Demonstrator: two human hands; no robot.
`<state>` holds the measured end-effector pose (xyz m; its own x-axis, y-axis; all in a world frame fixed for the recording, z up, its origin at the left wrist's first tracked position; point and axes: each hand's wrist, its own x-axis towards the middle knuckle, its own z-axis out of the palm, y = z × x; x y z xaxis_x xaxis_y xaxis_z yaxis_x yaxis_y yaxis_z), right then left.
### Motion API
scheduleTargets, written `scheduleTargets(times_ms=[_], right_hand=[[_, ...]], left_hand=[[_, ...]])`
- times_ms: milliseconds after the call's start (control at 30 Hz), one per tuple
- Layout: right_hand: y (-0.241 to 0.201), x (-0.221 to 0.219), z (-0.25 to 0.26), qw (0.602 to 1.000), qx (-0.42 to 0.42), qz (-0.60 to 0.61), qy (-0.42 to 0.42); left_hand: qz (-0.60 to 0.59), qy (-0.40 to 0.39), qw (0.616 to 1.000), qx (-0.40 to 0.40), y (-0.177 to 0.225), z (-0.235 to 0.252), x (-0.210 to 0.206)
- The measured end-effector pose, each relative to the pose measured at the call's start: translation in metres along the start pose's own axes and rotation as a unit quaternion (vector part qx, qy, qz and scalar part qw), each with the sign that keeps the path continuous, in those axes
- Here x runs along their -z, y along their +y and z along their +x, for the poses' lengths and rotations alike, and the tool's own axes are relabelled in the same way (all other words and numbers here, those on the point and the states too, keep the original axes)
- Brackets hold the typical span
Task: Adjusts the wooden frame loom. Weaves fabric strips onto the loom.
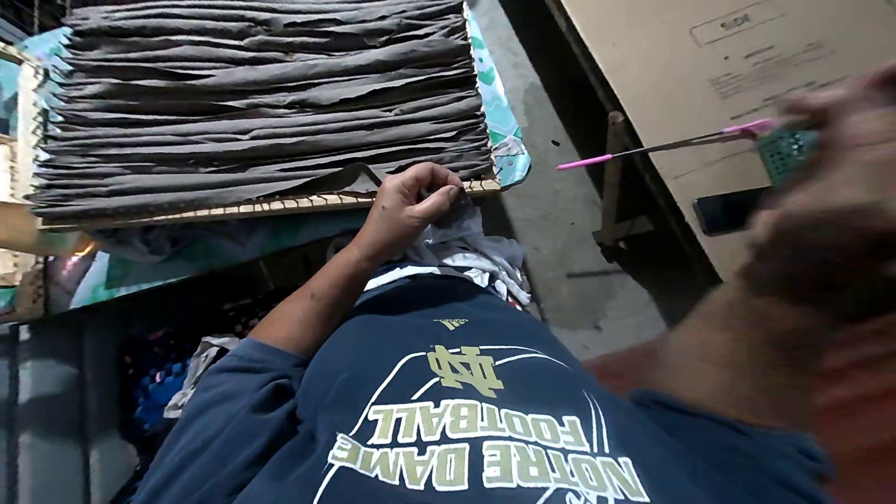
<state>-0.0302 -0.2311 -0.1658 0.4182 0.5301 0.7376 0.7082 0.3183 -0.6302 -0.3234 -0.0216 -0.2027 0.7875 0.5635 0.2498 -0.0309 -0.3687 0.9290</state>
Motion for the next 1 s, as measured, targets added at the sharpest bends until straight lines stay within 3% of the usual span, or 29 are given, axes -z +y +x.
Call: scheduleTargets(times_ms=[67, 167, 300, 1000], right_hand=[[-0.009, -0.051, -0.004, 0.996, 0.046, 0.012, -0.081], [-0.009, -0.114, -0.018, 0.989, 0.047, 0.038, -0.138], [-0.008, -0.156, -0.032, 0.984, 0.04, 0.041, -0.172], [-0.01, -0.165, -0.037, 0.985, 0.036, 0.038, -0.165]], left_hand=[[-0.011, -0.005, 1.0, -0.002, 0.0, -0.001, 0.001], [-0.027, -0.004, 1.0, 0.0, 0.001, -0.003, 0.002], [-0.04, 0.004, 0.999, 0.003, 0.002, -0.006, 0.005], [-0.071, 0.015, 0.997, 0.028, 0.004, -0.006, 0.005]])
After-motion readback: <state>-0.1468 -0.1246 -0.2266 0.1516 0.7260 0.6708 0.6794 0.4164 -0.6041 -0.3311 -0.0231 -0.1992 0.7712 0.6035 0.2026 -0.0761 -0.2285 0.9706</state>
